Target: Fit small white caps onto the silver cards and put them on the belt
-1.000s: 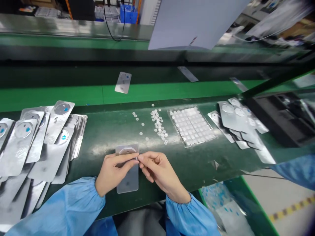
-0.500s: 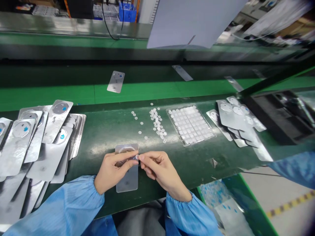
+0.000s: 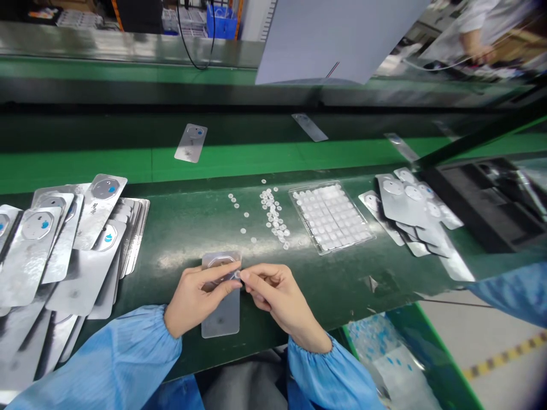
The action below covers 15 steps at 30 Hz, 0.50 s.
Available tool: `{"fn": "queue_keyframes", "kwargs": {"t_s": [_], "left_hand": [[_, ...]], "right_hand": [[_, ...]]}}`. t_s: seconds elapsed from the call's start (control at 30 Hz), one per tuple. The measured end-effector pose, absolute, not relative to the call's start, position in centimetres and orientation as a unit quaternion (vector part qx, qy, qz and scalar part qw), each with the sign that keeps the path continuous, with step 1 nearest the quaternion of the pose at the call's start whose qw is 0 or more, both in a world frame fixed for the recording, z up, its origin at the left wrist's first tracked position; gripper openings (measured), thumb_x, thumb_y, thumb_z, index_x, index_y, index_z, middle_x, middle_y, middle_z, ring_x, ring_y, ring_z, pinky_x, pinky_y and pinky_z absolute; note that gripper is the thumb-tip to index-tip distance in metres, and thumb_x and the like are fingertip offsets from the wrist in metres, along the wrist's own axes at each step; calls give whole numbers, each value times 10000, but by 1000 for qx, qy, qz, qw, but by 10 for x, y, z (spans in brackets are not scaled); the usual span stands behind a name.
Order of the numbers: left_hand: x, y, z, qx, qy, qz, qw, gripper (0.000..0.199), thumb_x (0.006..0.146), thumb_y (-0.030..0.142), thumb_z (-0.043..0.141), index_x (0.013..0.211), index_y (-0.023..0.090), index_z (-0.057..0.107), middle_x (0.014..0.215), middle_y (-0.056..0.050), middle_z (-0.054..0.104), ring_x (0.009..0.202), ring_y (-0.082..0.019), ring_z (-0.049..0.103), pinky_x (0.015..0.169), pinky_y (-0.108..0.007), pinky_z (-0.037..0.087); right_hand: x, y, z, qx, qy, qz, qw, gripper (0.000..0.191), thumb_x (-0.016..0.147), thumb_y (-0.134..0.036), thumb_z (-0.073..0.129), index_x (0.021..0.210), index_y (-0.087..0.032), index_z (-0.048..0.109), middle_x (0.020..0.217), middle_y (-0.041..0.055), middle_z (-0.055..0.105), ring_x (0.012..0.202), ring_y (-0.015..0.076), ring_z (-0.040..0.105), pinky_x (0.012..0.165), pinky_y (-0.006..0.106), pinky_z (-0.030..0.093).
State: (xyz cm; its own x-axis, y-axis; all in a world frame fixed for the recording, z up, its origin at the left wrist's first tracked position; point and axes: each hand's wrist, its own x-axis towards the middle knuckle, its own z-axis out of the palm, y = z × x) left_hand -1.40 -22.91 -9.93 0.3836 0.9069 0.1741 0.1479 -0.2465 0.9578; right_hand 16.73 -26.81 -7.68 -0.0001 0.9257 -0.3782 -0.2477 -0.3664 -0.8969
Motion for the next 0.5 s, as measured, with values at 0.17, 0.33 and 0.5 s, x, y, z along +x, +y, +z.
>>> {"fn": "queue_keyframes", "kwargs": {"t_s": [0.17, 0.33, 0.5], "left_hand": [[-14, -229, -98, 689, 366, 410, 472, 222, 905, 179, 772, 1097, 271, 834, 1019, -17, 831, 890, -197, 802, 832, -241, 641], [-16, -229, -97, 722, 340, 382, 467, 271, 942, 184, 728, 1185, 276, 804, 1058, -18, 827, 905, -191, 798, 808, -230, 627], [-15, -230, -94, 707, 350, 349, 506, 256, 958, 210, 695, 1181, 264, 808, 1072, -35, 824, 858, -192, 796, 725, -227, 640]], "right_hand": [[168, -271, -79, -542, -329, 631, 446, 418, 745, -540, 896, 681, -151, 757, 554, -9, 550, 415, 51, 325, 366, 195, 207], [176, -268, -72, -538, -360, 628, 432, 295, 719, -423, 935, 735, -166, 790, 566, -15, 590, 421, 47, 337, 373, 183, 236], [179, -268, -70, -535, -392, 610, 434, 281, 748, -427, 916, 753, -168, 807, 574, 0, 619, 452, 66, 390, 404, 192, 281]]}}
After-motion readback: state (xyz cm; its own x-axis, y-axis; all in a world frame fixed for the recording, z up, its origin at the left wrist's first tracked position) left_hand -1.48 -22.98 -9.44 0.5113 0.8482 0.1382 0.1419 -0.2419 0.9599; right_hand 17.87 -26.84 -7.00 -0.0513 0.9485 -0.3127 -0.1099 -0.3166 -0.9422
